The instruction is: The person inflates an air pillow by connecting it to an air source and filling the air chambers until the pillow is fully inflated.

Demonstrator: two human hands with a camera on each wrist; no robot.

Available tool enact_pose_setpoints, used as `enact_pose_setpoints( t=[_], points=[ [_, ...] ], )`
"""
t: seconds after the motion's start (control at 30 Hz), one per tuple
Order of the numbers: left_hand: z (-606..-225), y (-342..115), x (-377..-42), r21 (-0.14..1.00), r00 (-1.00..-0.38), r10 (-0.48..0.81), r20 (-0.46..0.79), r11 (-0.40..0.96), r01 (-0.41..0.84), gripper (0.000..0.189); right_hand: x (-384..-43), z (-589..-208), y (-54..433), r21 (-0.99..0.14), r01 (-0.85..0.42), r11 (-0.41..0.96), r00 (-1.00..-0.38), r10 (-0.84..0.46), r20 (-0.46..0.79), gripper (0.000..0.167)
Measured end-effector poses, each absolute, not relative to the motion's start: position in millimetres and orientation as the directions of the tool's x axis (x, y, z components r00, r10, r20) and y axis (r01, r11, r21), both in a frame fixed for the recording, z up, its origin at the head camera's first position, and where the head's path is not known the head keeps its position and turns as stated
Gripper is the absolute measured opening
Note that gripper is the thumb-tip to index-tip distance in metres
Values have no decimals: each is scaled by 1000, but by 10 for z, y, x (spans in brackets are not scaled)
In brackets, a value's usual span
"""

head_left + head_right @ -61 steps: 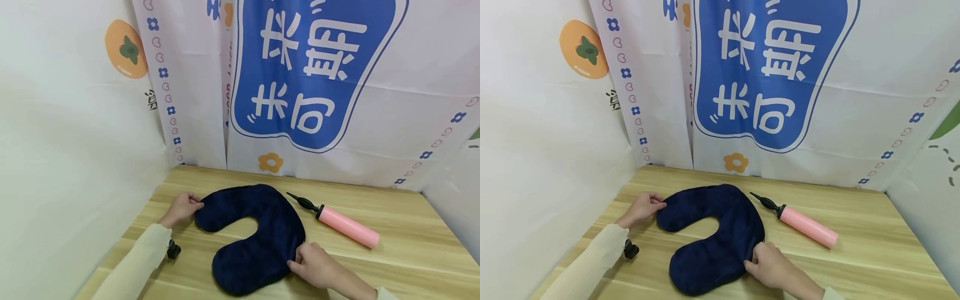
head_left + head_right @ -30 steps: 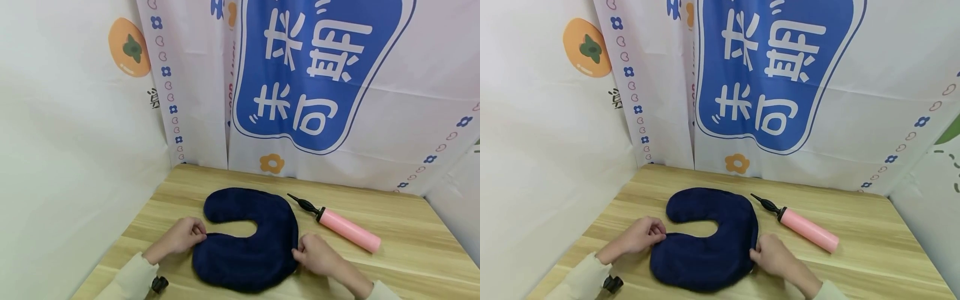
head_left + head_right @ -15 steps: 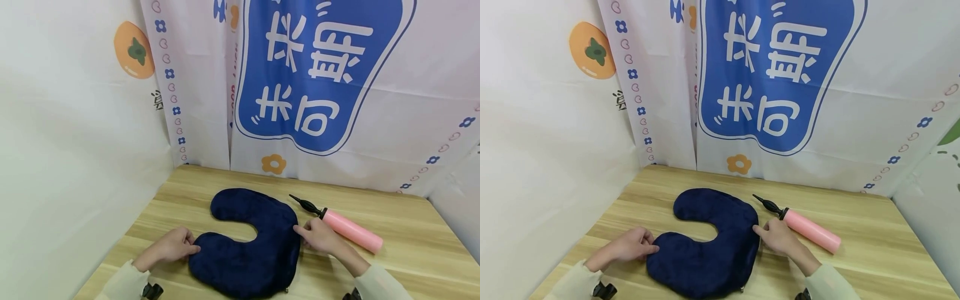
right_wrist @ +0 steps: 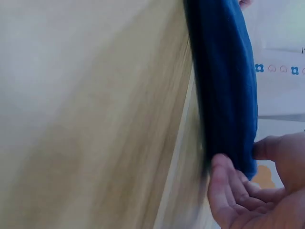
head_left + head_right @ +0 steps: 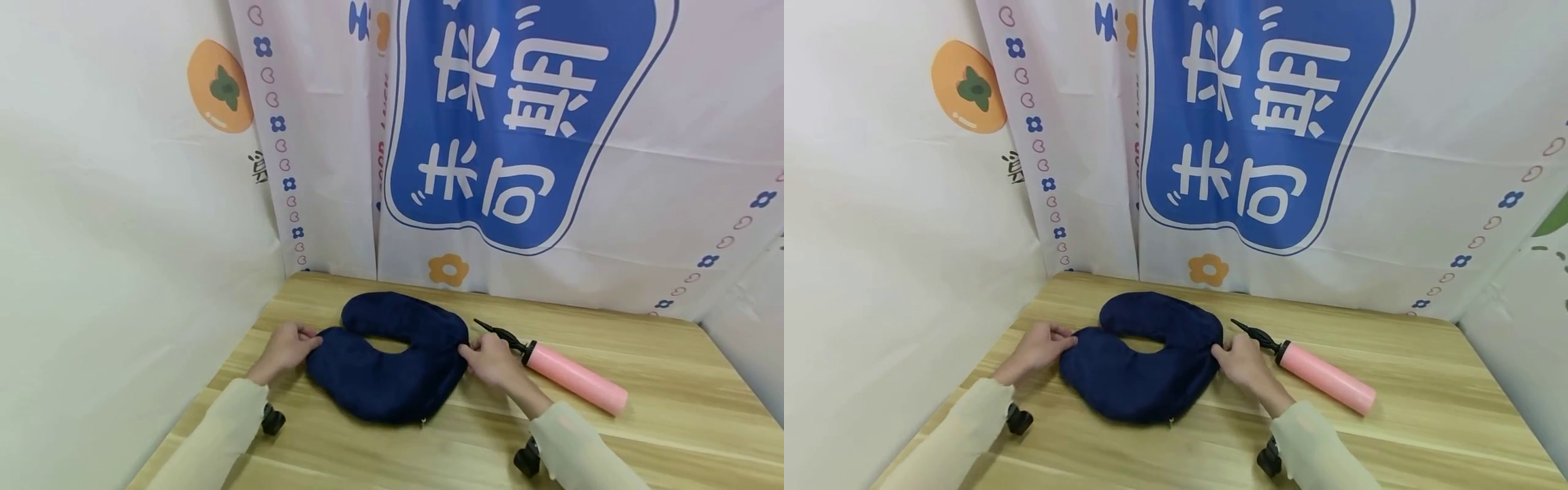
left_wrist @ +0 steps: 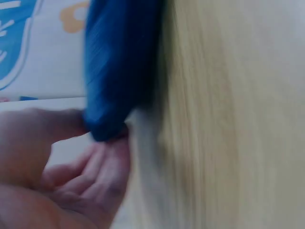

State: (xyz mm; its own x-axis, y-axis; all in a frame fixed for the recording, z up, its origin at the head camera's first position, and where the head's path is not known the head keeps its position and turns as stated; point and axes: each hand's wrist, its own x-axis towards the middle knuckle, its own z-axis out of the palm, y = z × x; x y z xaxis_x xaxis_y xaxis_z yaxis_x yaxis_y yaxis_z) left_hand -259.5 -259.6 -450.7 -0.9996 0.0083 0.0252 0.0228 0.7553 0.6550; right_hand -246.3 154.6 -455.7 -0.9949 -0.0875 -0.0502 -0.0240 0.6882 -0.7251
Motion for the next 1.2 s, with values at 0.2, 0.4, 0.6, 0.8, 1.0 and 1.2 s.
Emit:
enact_pose_setpoints(
  t=[0.2, 0.4, 0.6, 0.8, 1.0, 1.2],
  points=[
    [-4605, -2471, -2888, 648, -998, -21, 66, 762, 26, 18, -2551, -4608, 1623, -740, 13, 672, -1000, -2, -18, 44],
    [-4606, -2489, -3085, 687, -996, -11, 85, 725, 51, 17, -2473, -4594, 1653, -748, 54, 661, -999, 36, -40, 39],
    [-4526, -2579, -3103, 630, -1000, -5, 0, 777, -4, 24, -2456, -4515, 1590, -772, 47, 633, -998, 2, -59, 39],
    [-4478, -2519, -3013, 588, -994, 63, -93, 809, -4, 50, -2516, -4529, 1615, -778, 76, 624, -996, 18, -84, 42],
    [-4484, -2519, -2992, 599, -999, 12, 31, 800, 28, 31, -2608, -4522, 1610, -761, 31, 648, -998, -21, -59, 44],
    [-4361, -2427, -2762, 438, -943, 145, 299, 857, 271, 20, -2435, -4415, 1703, -670, -142, 729, -981, -193, -2, 38]
  ],
)
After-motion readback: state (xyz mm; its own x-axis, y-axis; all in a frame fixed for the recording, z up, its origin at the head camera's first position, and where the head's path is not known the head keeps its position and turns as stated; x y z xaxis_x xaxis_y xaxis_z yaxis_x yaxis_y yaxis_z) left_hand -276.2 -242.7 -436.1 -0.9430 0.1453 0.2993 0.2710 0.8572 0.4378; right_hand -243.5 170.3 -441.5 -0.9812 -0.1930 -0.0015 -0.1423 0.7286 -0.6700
